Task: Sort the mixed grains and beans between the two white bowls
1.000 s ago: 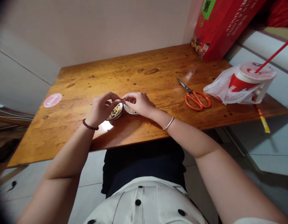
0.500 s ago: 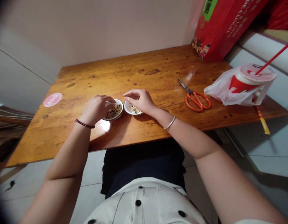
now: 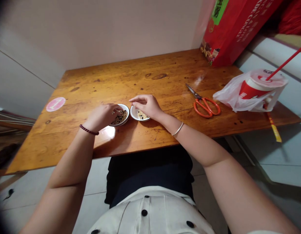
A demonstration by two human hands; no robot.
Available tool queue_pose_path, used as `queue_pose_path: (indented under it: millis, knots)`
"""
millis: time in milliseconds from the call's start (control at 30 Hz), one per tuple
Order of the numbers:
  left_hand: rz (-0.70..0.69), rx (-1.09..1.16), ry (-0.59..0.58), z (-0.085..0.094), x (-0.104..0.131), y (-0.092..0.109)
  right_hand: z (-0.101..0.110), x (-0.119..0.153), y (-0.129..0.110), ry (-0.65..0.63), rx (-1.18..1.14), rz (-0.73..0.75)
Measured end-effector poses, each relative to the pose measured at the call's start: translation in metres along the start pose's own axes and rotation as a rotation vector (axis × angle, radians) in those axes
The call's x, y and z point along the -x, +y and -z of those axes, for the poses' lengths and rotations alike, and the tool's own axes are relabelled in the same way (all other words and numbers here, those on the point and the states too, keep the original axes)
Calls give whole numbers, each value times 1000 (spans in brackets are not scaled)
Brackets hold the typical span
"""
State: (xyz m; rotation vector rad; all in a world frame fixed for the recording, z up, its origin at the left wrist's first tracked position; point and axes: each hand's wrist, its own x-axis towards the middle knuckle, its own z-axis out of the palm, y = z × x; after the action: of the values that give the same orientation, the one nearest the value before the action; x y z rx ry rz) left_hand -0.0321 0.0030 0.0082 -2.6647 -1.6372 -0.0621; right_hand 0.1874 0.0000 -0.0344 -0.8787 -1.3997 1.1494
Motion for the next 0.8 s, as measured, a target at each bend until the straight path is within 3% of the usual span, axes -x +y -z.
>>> queue_pose_path:
  millis: [333,567,800]
  knots:
    - [-48,-9,-155,19,7,-8,4,-1,0,25,119,13]
    - [-124,55,-234,14,8,-13,4,-2,-1,43,91,6]
    - [-109,0,-201,10,4,-5,8,-6,-5,108,38,1]
